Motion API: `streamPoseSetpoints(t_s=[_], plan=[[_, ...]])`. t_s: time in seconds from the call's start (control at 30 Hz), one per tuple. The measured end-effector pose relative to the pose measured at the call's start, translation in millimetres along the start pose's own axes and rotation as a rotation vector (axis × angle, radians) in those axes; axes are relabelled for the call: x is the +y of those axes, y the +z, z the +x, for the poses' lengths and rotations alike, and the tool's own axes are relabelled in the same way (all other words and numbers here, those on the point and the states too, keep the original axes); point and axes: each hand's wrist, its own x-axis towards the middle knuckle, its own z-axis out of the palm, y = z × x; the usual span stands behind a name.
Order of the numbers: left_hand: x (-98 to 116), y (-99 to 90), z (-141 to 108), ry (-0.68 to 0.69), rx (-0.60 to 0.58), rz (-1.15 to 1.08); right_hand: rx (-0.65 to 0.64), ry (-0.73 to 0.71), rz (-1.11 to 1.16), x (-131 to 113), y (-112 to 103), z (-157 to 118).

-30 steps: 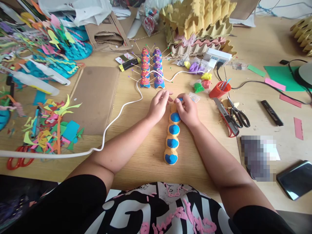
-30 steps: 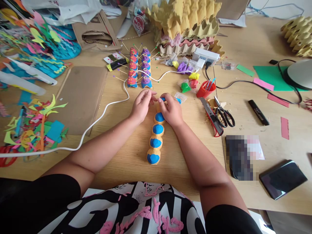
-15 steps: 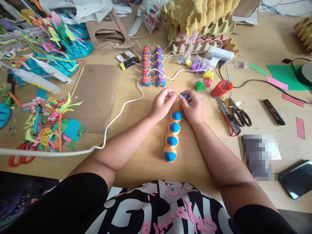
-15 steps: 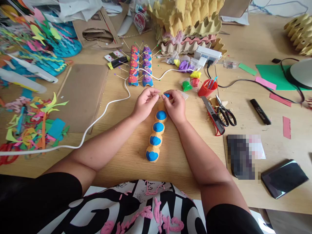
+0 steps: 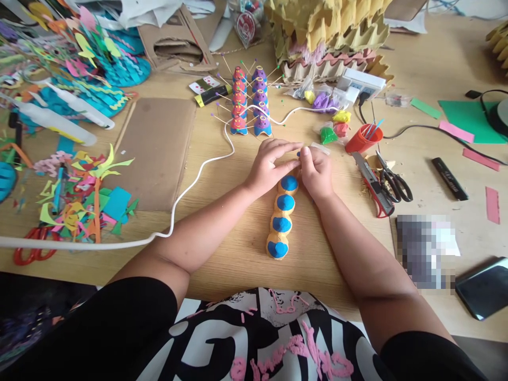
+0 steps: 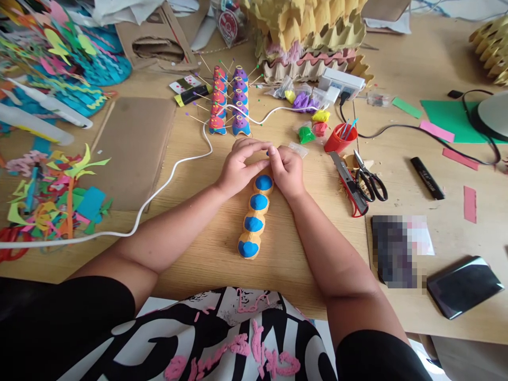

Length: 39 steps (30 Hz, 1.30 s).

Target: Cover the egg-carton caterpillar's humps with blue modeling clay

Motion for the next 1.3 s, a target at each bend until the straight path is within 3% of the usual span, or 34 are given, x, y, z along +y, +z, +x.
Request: streamPoseSetpoints(t_s=[0.2,0.4,0.53,0.73,0.93,1.13,1.3], plan=[[1,0.9,2,0.004,0.027,-0.003,-0.083,0.015,0.039,-5,-2,-3],[-1,3.7,1,0.009,0.154,-0.034,-0.066,-0.005,0.073,-5,-2,-2],[-3,3.2,-1,-0.016,0.114,-0.070,-0.039,0.060,0.117,-2,1,-1],[5,1.9,-1,-0.141,0.010,-0.151,0.008,0.082,0.148,-2,2,-1],[19,2.1,1,-0.388,0.006,-0.356,0.015,0.181,0.204,-8,2,-1],[17,5.8,0,-0.244,-0.008,-0.279,-0.032,0.179,0.193,-16,3,-1],[19,2.3,3,-0.215,0.014,-0.208,-0.072,0.209,0.196,-16,2,-3]])
